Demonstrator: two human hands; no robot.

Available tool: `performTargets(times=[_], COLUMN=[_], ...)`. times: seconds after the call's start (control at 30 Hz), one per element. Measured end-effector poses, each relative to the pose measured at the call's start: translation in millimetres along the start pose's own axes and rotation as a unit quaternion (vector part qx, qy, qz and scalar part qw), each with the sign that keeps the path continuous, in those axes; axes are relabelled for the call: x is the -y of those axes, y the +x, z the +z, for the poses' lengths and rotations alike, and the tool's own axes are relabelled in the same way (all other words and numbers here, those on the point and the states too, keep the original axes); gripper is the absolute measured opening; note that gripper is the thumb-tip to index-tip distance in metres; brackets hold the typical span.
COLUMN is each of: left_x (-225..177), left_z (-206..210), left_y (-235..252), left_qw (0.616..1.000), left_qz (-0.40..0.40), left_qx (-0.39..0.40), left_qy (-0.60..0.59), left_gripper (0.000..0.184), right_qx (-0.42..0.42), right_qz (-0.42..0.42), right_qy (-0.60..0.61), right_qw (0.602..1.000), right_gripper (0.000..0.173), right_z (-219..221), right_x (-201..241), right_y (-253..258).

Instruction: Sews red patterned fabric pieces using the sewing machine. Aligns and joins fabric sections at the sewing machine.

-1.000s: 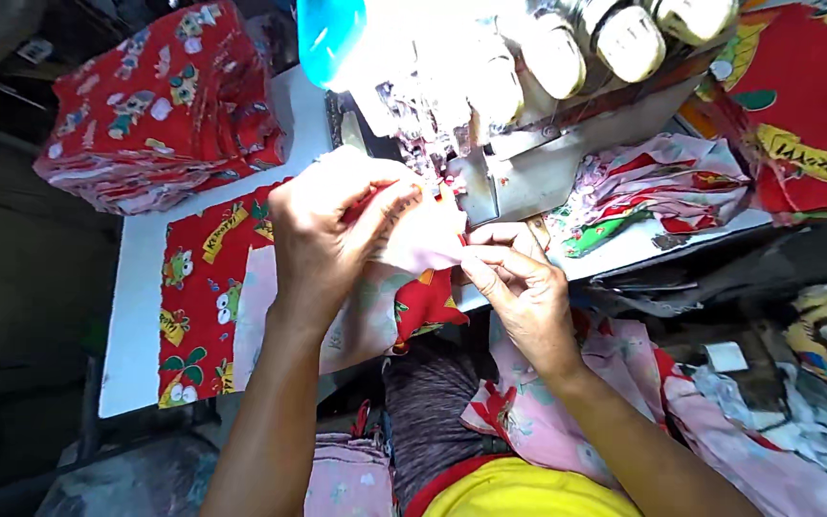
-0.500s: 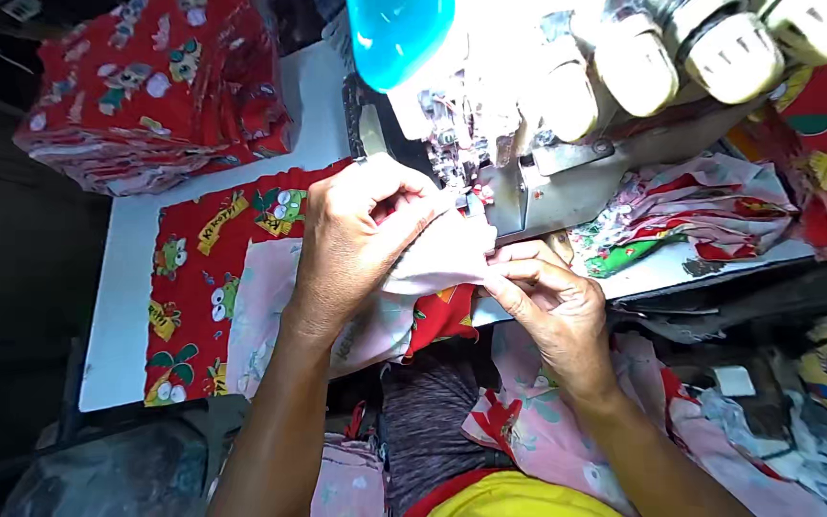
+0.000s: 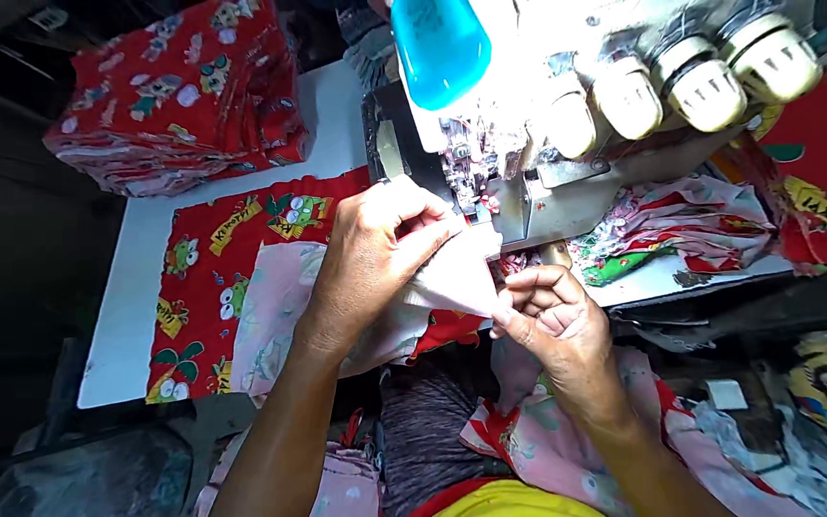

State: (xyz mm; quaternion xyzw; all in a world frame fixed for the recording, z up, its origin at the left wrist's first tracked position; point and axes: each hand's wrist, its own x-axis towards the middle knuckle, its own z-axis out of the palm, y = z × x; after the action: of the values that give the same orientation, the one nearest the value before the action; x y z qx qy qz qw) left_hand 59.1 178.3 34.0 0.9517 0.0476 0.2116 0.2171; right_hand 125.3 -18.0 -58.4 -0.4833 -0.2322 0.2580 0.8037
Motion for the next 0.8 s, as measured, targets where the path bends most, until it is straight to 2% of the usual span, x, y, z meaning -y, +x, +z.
performTargets(times=[0.07, 0.17, 0.23, 0.37, 0.5, 0.67, 0.8], left_x=[-3, -7, -10, -12, -11, -9, 12], left_z=[2, 7, 10, 13, 18, 29, 27], left_y=[-3, -4, -4, -15, -17, 5, 14], left_qw=[1.000, 0.999, 0.998, 0.997, 0.997, 0.992, 0.992], left_qz=[-0.007, -0.021, -0.021, -0.017, -0.002, -0.060, -0.039], left_qx=[-0.007, -0.035, -0.046, -0.047, -0.066, -0.096, -0.094], left_qy=[-0.005, -0.002, 0.025, 0.062, 0.035, -0.046, -0.073], left_gripper=[0.007, 0.005, 0.007, 0.015, 0.021, 0.015, 0.018], right_qx=[0.013, 0.018, 0.011, -0.010, -0.015, -0.035, -0.026], right_qz=[-0.002, -0.016, -0.020, -0.019, -0.038, -0.087, -0.114], right_qy=[-0.014, -0.043, -0.045, -0.018, -0.023, -0.071, -0.143], right_qw=[1.000, 0.999, 0.999, 1.000, 0.999, 0.993, 0.983], right_gripper=[0.032, 0.013, 0.009, 0.016, 0.030, 0.025, 0.019], right_z=[-2, 0, 2, 6, 8, 7, 8], right_x=[0, 0, -1, 1, 3, 7, 9], right_y=[-4, -5, -4, -3, -7, -1, 7])
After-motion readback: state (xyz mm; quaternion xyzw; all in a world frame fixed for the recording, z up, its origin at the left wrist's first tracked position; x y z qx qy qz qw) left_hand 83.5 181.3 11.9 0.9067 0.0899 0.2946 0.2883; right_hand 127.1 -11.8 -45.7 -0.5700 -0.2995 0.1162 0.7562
